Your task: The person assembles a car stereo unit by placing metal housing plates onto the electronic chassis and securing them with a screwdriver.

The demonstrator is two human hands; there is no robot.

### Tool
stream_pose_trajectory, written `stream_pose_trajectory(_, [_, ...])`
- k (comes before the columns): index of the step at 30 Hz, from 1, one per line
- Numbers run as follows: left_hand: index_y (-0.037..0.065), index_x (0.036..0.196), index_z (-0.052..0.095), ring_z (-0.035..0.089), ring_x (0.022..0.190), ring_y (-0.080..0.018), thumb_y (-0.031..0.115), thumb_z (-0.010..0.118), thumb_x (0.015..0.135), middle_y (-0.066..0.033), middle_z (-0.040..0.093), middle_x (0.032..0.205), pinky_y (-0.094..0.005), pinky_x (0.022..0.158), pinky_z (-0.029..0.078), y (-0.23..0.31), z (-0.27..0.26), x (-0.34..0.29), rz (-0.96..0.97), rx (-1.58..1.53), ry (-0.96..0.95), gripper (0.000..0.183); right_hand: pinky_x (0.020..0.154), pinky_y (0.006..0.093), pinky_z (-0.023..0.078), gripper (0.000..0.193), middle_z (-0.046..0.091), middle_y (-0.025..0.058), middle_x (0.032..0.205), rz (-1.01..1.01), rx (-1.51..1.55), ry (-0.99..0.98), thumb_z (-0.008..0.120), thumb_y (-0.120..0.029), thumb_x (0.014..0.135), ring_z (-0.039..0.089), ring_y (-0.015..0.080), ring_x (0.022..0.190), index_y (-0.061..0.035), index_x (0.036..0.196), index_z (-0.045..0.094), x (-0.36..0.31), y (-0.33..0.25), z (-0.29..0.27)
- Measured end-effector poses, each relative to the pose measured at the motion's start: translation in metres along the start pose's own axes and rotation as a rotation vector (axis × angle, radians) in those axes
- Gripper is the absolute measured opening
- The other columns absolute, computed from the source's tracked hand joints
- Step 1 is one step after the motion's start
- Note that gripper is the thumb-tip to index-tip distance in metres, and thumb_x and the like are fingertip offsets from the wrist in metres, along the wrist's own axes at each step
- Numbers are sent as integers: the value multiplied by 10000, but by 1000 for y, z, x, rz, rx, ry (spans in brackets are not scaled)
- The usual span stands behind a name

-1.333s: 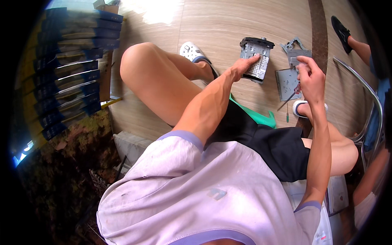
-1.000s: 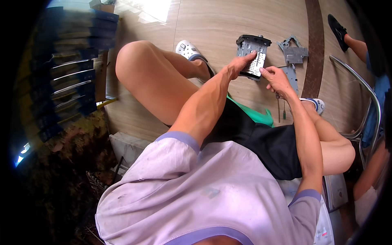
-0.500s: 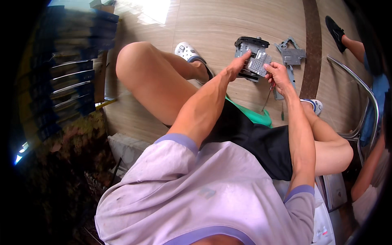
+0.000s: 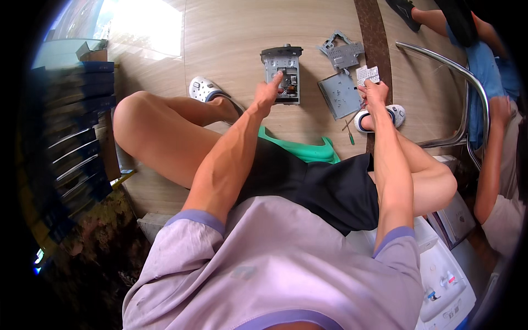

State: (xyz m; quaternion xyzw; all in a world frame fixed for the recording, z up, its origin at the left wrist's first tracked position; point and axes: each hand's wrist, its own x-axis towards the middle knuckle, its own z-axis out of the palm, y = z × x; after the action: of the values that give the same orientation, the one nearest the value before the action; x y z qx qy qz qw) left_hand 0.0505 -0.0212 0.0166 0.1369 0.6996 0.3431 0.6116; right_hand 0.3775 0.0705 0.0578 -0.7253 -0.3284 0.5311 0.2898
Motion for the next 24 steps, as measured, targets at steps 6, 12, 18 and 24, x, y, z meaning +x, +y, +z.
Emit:
stream_pose_trajectory(6, [-86, 1171, 722, 682, 884, -259, 659, 709, 878, -206, 744, 964, -397, 791, 526, 2, 9, 0, 54, 275, 54, 800, 896, 567, 532, 293, 712, 298, 1076, -222, -852, 368, 611, -223, 897, 686, 496, 1018, 16, 1066, 618, 11, 66, 23])
stream_pose_trajectory(12, [-163, 950, 720, 704, 815, -319, 700, 690, 861, -277, 715, 854, -467, 752, 532, -6, 7, 2, 167, 313, 139, 868, 877, 565, 539, 272, 704, 294, 1054, -183, -845, 416, 580, -220, 944, 690, 488, 989, -15, 1122, 564, -3, 109, 43])
stream_pose_trajectory(18, [-114, 1085, 733, 671, 795, -245, 700, 693, 866, -196, 735, 878, -403, 746, 526, -7, 2, 10, 143, 379, 109, 844, 887, 569, 533, 287, 701, 300, 1047, -193, -850, 424, 629, -231, 944, 687, 485, 1010, -11, 1115, 560, 6, 120, 35])
stream_pose_trajectory(24, [-9, 1251, 643, 633, 1092, -427, 558, 676, 917, -276, 664, 1153, -524, 938, 467, 0, 22, -20, 420, 563, 406, 659, 634, 424, 582, 251, 762, 242, 972, 62, -397, 317, 642, -171, 948, 742, 329, 688, 5, 1103, 555, 17, 111, 14])
